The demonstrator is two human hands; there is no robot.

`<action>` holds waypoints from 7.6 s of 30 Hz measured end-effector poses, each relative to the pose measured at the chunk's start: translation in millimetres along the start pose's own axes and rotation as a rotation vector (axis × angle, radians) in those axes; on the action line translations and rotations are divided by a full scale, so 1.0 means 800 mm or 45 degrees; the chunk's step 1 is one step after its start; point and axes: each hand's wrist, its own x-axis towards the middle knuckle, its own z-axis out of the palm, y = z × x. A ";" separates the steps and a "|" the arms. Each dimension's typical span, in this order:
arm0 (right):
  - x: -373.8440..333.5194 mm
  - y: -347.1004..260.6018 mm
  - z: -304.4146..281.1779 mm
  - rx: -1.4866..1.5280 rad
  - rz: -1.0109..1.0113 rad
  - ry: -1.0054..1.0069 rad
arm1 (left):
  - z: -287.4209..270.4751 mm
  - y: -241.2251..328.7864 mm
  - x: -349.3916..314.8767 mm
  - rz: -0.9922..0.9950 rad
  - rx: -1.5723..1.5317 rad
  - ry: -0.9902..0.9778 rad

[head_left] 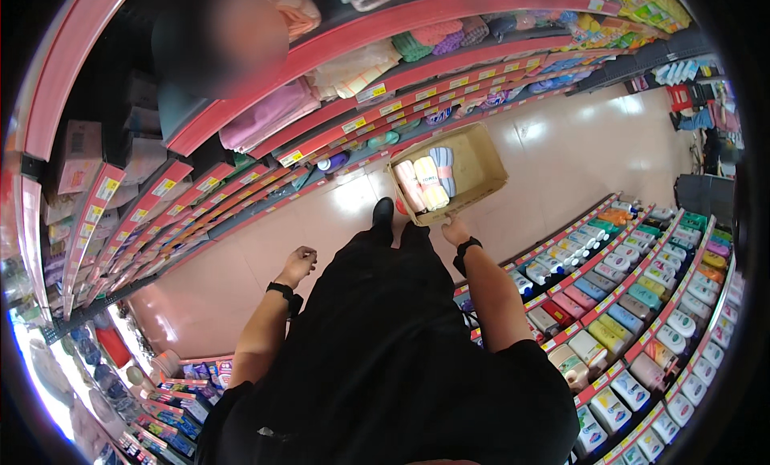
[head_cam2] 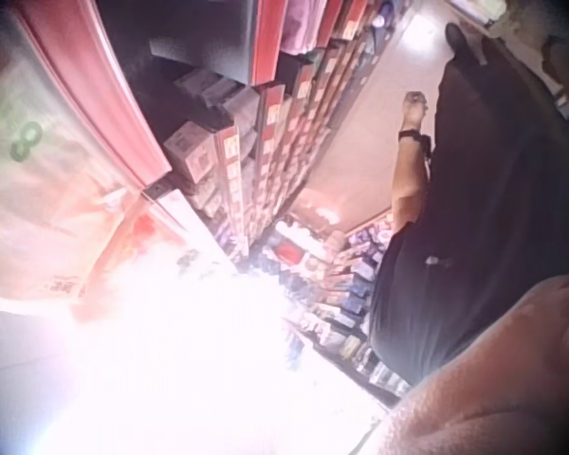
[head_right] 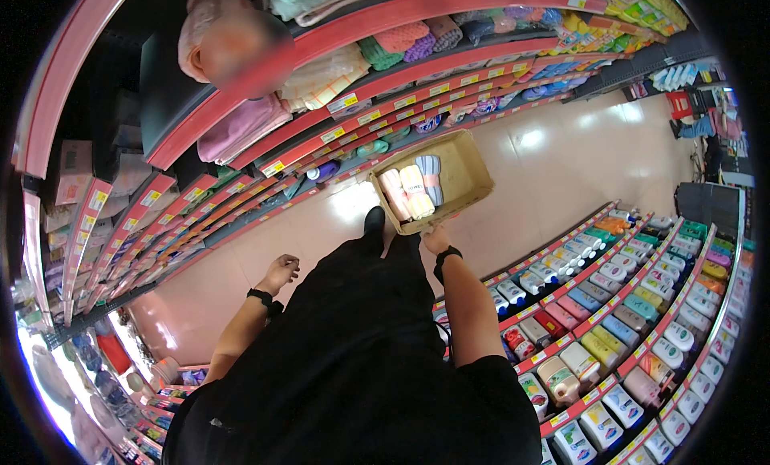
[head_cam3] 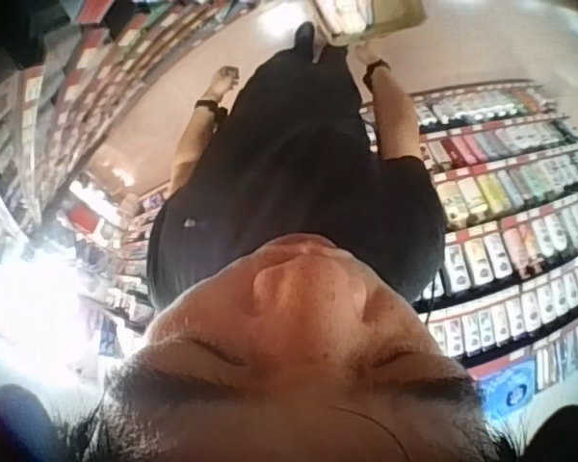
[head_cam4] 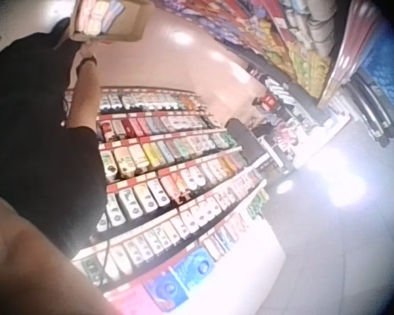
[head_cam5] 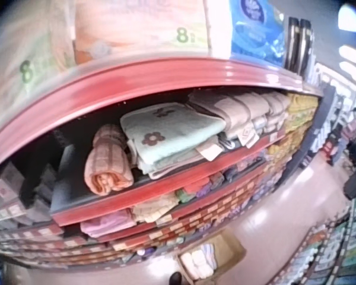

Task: The recorder is taking small packaged towels and tissues from a box and placing them on supermarket shelves.

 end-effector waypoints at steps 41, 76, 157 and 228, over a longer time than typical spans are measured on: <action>0.082 -0.041 -0.078 -0.195 -0.098 -0.417 | 0.119 -0.029 -0.039 -0.325 -0.284 0.138; 0.071 -0.144 -0.228 0.467 -0.454 -0.735 | 0.216 0.161 -0.112 0.200 -0.318 0.464; -0.124 -0.531 -0.245 0.357 -1.404 -0.138 | -0.070 0.364 -0.261 1.743 0.278 1.681; 0.034 -0.130 -0.252 1.177 -0.044 -0.970 | 0.188 0.227 -0.107 0.508 -0.001 0.167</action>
